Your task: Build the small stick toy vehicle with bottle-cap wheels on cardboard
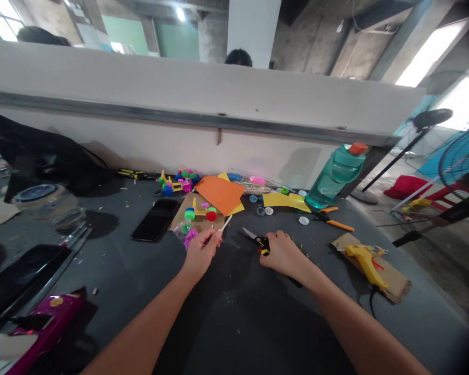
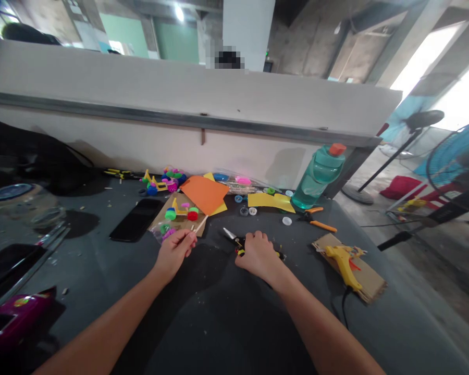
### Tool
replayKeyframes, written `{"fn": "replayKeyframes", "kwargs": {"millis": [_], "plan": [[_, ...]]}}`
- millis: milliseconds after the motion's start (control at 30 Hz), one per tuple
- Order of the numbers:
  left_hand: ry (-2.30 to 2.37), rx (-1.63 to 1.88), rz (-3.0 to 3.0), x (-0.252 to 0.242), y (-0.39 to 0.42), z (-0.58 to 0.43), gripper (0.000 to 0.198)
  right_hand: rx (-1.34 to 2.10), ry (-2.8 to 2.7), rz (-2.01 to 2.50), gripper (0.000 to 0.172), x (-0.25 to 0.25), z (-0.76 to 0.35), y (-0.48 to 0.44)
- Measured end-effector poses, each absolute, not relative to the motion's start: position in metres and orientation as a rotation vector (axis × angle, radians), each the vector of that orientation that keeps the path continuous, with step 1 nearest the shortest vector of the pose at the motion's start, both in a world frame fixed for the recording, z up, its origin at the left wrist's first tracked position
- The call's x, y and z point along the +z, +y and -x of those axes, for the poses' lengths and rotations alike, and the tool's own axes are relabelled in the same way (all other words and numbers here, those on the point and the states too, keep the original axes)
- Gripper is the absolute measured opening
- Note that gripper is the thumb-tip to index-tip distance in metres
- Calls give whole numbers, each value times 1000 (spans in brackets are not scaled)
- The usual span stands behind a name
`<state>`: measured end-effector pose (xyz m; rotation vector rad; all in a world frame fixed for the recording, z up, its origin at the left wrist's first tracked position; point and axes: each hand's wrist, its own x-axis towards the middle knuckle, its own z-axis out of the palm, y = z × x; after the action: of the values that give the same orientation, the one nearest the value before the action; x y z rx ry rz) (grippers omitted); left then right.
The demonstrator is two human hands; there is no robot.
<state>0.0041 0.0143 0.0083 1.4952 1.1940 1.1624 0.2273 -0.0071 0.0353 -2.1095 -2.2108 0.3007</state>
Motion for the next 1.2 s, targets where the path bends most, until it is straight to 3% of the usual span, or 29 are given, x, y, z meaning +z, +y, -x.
{"fn": "replayKeyframes", "kwargs": {"millis": [200, 400, 533, 800, 1200], "plan": [[1371, 1228, -1634, 12, 14, -1, 28, 550, -2076, 1852, 28, 60, -210, -25], [1408, 1203, -1697, 14, 11, -2, 25, 858, -1689, 1641, 29, 60, -210, -19], [1403, 1202, -1690, 13, 10, -3, 25, 1104, -1176, 1312, 44, 52, -216, -6], [1399, 1227, -1672, 13, 10, -2, 24, 1568, -1268, 1411, 41, 50, -238, -10], [1496, 1346, -1618, 14, 12, 4, 26, 1318, -1823, 1577, 21, 50, -209, -24]]}}
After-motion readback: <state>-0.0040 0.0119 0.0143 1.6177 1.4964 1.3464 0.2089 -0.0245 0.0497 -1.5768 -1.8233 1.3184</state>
